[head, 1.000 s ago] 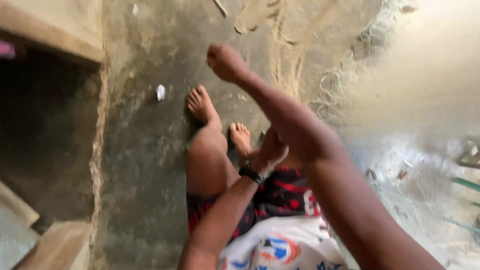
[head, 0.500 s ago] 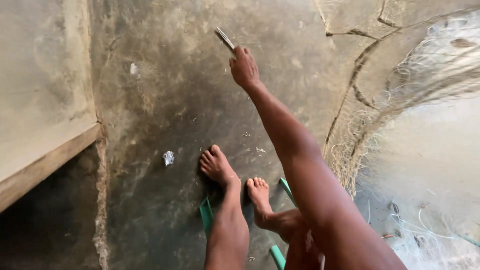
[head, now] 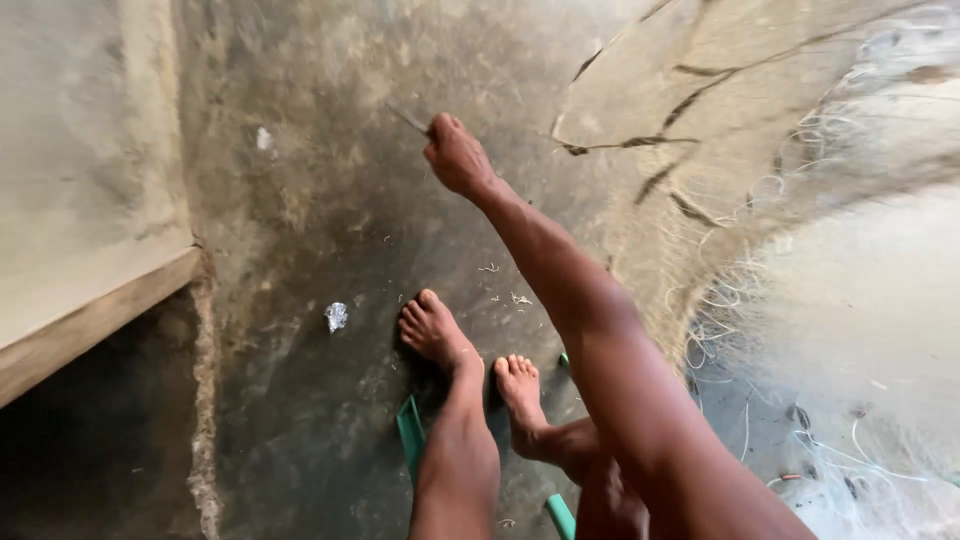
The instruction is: A person is sitting and using a netting needle to repair holes in a fishing net by weaving and knotting nylon thread.
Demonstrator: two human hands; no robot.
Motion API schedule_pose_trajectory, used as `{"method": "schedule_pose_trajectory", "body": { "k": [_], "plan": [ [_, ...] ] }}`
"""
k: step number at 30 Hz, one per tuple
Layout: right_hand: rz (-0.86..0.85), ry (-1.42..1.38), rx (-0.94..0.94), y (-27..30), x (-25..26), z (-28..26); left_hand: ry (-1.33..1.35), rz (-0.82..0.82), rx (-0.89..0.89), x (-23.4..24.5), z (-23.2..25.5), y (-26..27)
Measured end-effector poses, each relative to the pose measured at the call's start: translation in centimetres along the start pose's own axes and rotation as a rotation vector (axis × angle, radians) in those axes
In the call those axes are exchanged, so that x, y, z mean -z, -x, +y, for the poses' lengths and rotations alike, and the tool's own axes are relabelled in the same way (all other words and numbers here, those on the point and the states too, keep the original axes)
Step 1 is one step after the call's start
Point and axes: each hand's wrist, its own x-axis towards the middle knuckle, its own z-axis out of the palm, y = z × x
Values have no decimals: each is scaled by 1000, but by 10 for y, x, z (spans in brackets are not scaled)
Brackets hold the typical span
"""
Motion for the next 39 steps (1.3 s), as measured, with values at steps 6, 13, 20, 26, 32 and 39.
{"method": "schedule_pose_trajectory", "body": {
  "k": [6, 13, 20, 26, 32, 39],
  "plan": [
    [-242, -46, 349, 138, 156, -152, 772, -309, 142, 216, 25, 136],
    [-223, -476, 451, 458, 277, -142, 1864, -737, 177, 378, 20, 82],
    [56, -293, 362, 730, 233, -64, 2249, -561, 217, 414, -46, 147],
    [43, -693, 379, 786, 152, -48, 2308, -493, 11, 448, -91, 196],
    [-70, -953, 393, 798, 127, -44, 2299, -412, -111, 442, -121, 221],
    [-231, -1169, 270, 803, 125, -54, 2237, -432, -176, 423, -127, 227]
  ]
}}
